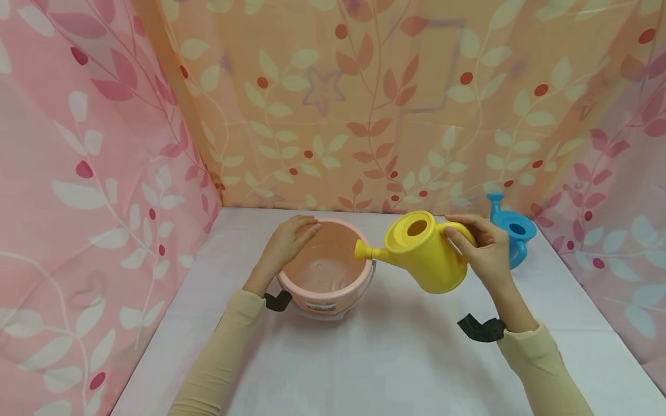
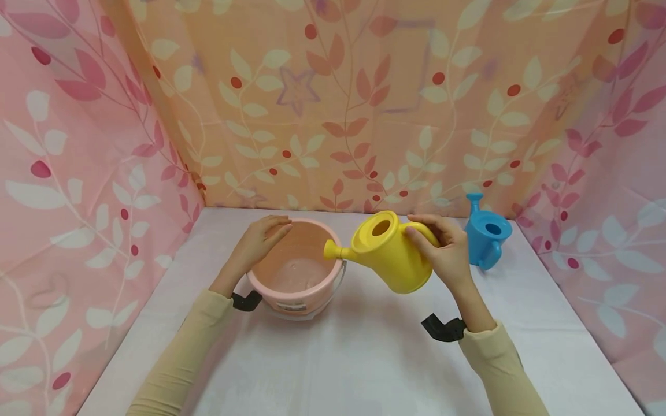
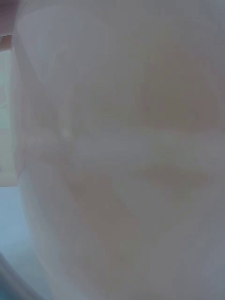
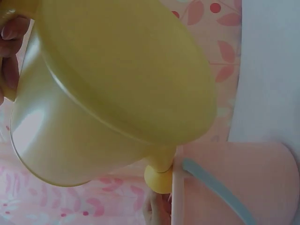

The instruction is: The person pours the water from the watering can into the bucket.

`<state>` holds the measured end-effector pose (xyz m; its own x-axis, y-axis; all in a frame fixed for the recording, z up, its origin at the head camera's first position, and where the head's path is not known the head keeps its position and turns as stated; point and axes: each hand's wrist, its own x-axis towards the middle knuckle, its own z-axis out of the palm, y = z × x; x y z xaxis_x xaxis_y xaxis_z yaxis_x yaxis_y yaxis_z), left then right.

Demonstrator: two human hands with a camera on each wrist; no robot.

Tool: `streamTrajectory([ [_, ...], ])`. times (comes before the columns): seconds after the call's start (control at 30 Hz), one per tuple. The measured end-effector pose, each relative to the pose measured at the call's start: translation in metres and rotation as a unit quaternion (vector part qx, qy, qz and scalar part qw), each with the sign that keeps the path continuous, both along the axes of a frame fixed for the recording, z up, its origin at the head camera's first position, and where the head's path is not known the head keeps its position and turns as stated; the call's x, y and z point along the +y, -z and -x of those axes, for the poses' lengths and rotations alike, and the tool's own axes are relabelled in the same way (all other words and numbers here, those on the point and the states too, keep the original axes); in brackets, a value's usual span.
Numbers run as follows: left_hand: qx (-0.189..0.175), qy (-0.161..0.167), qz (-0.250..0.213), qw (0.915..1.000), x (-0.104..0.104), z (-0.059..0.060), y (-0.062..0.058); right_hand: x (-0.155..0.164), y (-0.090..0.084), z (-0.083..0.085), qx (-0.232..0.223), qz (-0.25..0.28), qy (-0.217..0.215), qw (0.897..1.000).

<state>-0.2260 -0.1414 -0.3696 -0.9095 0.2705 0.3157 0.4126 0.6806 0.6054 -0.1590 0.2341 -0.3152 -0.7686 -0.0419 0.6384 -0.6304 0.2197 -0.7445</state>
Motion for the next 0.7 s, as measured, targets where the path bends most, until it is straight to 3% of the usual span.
streamTrajectory([
  [0.7,-0.005,0.001,-0.004,1.0000,0.000,0.000,0.001,0.008,0.018,-0.016,-0.067,-0.059,0.033,0.995],
])
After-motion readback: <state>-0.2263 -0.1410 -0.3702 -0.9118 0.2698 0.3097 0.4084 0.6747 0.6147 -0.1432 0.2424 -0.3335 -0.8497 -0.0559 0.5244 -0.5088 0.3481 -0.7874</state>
